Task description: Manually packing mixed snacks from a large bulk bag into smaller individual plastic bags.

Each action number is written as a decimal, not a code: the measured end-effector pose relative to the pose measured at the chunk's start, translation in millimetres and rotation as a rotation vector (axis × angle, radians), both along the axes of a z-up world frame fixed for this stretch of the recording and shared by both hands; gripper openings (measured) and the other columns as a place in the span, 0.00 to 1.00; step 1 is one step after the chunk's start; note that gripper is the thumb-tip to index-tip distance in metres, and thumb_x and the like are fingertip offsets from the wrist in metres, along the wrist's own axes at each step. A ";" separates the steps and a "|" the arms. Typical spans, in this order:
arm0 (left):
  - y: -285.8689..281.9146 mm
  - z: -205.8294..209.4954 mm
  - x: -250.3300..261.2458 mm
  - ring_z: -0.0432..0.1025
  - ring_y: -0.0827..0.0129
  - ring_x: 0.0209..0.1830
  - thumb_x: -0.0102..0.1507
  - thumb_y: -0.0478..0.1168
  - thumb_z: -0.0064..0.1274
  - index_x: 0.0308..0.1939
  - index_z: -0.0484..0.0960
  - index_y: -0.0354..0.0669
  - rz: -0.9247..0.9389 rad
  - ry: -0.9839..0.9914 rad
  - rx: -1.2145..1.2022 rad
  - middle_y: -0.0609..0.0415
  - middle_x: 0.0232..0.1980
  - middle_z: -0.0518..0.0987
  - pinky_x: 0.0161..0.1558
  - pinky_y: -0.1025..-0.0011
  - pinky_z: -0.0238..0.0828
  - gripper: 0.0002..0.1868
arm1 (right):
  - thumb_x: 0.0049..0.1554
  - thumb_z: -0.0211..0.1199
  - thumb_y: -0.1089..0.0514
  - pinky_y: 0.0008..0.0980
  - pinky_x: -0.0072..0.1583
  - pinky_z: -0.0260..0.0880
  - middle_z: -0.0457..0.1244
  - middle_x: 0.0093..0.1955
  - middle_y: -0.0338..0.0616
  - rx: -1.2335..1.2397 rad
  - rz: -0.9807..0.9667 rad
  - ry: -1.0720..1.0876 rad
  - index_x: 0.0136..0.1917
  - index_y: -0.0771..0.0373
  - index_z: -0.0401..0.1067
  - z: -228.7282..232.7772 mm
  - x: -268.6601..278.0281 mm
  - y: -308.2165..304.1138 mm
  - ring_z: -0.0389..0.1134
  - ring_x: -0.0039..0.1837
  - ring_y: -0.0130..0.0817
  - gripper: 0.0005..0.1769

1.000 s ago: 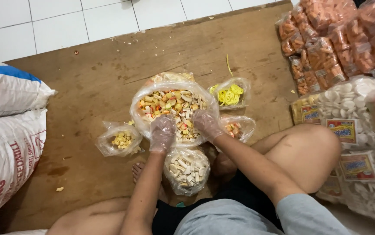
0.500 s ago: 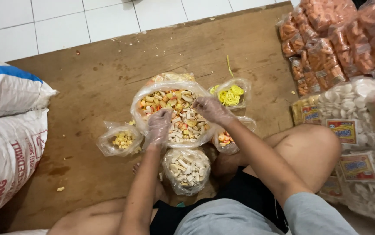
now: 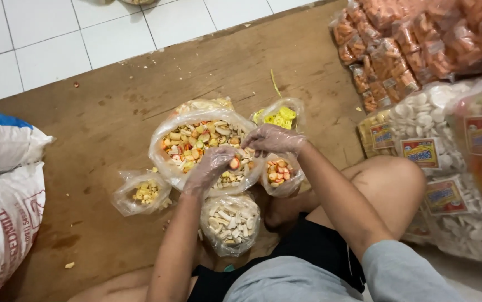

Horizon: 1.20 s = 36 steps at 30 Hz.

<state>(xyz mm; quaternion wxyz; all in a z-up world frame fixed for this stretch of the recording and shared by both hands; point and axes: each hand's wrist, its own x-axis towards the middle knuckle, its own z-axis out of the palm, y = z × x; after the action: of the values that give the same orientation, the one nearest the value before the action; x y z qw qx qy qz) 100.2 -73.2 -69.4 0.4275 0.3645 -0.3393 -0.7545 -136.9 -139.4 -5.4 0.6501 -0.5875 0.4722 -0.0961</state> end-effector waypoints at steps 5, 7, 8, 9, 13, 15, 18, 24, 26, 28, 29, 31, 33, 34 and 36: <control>-5.3 1.0 -10.5 0.77 0.71 0.28 0.64 0.37 0.57 0.49 0.82 0.28 -0.058 0.055 0.065 0.49 0.27 0.80 0.39 0.73 0.80 0.14 | 0.59 0.62 0.61 0.23 0.43 0.79 0.70 0.43 0.48 0.148 -0.149 -0.143 0.59 0.70 0.75 0.0 -3.2 11.0 0.76 0.43 0.32 0.16; -4.4 -2.5 -12.1 0.78 0.70 0.28 0.64 0.37 0.58 0.48 0.82 0.29 -0.062 0.050 0.065 0.48 0.27 0.80 0.38 0.73 0.80 0.14 | 0.58 0.64 0.59 0.22 0.42 0.79 0.70 0.43 0.48 0.185 -0.153 -0.162 0.57 0.70 0.76 0.1 0.7 15.7 0.76 0.43 0.33 0.16; -3.9 -4.3 -12.5 0.78 0.70 0.27 0.64 0.37 0.58 0.48 0.82 0.29 -0.064 0.047 0.063 0.48 0.27 0.80 0.37 0.73 0.80 0.14 | 0.58 0.66 0.57 0.22 0.41 0.78 0.70 0.43 0.48 0.221 -0.156 -0.179 0.55 0.69 0.77 0.2 3.0 18.1 0.76 0.43 0.33 0.16; -2.9 -7.3 -13.0 0.78 0.70 0.27 0.64 0.37 0.58 0.48 0.82 0.29 -0.064 0.046 0.064 0.48 0.27 0.80 0.37 0.73 0.80 0.14 | 0.58 0.66 0.57 0.22 0.41 0.78 0.70 0.43 0.48 0.222 -0.157 -0.181 0.55 0.69 0.77 -6.9 1.6 16.9 0.76 0.43 0.33 0.16; -0.4 -15.8 -12.1 0.78 0.68 0.26 0.64 0.36 0.59 0.47 0.81 0.29 -0.064 0.030 0.051 0.46 0.27 0.80 0.34 0.74 0.79 0.13 | 0.55 0.71 0.56 0.23 0.41 0.79 0.69 0.42 0.47 0.244 -0.112 -0.162 0.51 0.68 0.78 -50.2 -6.4 10.7 0.76 0.42 0.35 0.15; 2.7 2.5 -14.9 0.78 0.67 0.26 0.64 0.36 0.59 0.47 0.81 0.30 -0.062 0.026 0.046 0.45 0.27 0.80 0.32 0.74 0.79 0.12 | 0.54 0.73 0.55 0.24 0.41 0.79 0.69 0.42 0.47 0.257 -0.106 -0.156 0.50 0.68 0.78 -53.6 -11.7 8.4 0.76 0.42 0.36 0.16; 15.0 36.6 -21.6 0.80 0.68 0.29 0.64 0.39 0.60 0.48 0.82 0.33 -0.046 -0.024 0.042 0.47 0.30 0.81 0.34 0.76 0.81 0.13 | 0.53 0.75 0.57 0.28 0.41 0.80 0.69 0.41 0.51 0.244 -0.087 -0.113 0.50 0.68 0.78 -37.6 -21.5 8.2 0.76 0.42 0.39 0.16; 30.9 12.9 -65.7 0.80 0.67 0.28 0.61 0.42 0.63 0.48 0.85 0.37 0.001 -0.234 0.104 0.46 0.32 0.84 0.30 0.76 0.80 0.15 | 0.49 0.72 0.51 0.23 0.38 0.75 0.71 0.31 0.34 0.017 0.326 0.590 0.34 0.51 0.81 -102.6 -61.3 -8.8 0.75 0.36 0.26 0.06; 37.2 1.0 -83.9 0.80 0.66 0.29 0.62 0.46 0.61 0.50 0.86 0.41 0.039 -0.322 0.147 0.46 0.34 0.84 0.32 0.72 0.81 0.16 | 0.42 0.75 0.48 0.34 0.46 0.77 0.73 0.36 0.42 -0.085 0.644 0.983 0.40 0.54 0.84 -111.5 -54.9 -3.7 0.77 0.45 0.37 0.13; 49.1 -4.8 -100.8 0.81 0.66 0.35 0.61 0.48 0.62 0.52 0.86 0.47 -0.002 -0.400 0.100 0.49 0.38 0.85 0.36 0.70 0.81 0.18 | 0.42 0.76 0.46 0.32 0.49 0.78 0.73 0.38 0.41 -0.038 0.618 0.980 0.41 0.53 0.84 -120.5 -59.2 -4.5 0.77 0.47 0.35 0.15; 54.8 -7.5 -109.3 0.81 0.66 0.40 0.60 0.51 0.63 0.55 0.87 0.53 -0.046 -0.478 0.052 0.52 0.43 0.86 0.40 0.68 0.80 0.20 | 0.43 0.78 0.45 0.31 0.51 0.78 0.74 0.40 0.40 0.010 0.588 0.976 0.43 0.53 0.85 -125.1 -61.4 -4.8 0.77 0.49 0.33 0.17; 59.4 33.0 -111.2 0.81 0.63 0.44 0.59 0.47 0.64 0.63 0.79 0.45 -0.061 -0.384 0.094 0.48 0.46 0.84 0.46 0.67 0.80 0.28 | 0.43 0.76 0.47 0.32 0.53 0.78 0.74 0.42 0.41 0.012 0.571 0.978 0.45 0.54 0.84 -114.0 -59.2 -1.1 0.76 0.51 0.35 0.17; 59.9 70.9 -109.8 0.80 0.61 0.48 0.58 0.43 0.64 0.71 0.72 0.36 -0.082 -0.288 0.135 0.45 0.48 0.82 0.51 0.66 0.80 0.38 | 0.43 0.75 0.48 0.34 0.54 0.77 0.74 0.44 0.43 0.017 0.549 0.980 0.47 0.56 0.84 -96.6 -57.7 5.3 0.75 0.54 0.37 0.18; 58.1 88.7 -106.8 0.72 0.53 0.61 0.61 0.46 0.61 0.76 0.64 0.41 -0.179 -0.238 0.155 0.39 0.62 0.73 0.58 0.59 0.75 0.41 | 0.44 0.73 0.51 0.35 0.57 0.76 0.73 0.47 0.46 0.020 0.519 0.982 0.50 0.58 0.83 -84.5 -56.4 9.4 0.74 0.57 0.41 0.20; 54.9 95.7 -102.3 0.64 0.45 0.73 0.63 0.48 0.58 0.81 0.55 0.45 -0.279 -0.189 0.174 0.33 0.76 0.63 0.64 0.52 0.69 0.45 | 0.44 0.71 0.54 0.37 0.59 0.75 0.73 0.51 0.48 0.024 0.487 0.983 0.53 0.60 0.82 -65.7 -52.7 15.6 0.73 0.60 0.44 0.22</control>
<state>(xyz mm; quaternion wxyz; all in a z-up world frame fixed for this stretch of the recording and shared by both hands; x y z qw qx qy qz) -2.1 -18.3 26.3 0.2517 0.4188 -0.3588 -0.7953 -189.6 -123.8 -71.1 0.3631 -0.6480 0.5719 0.3481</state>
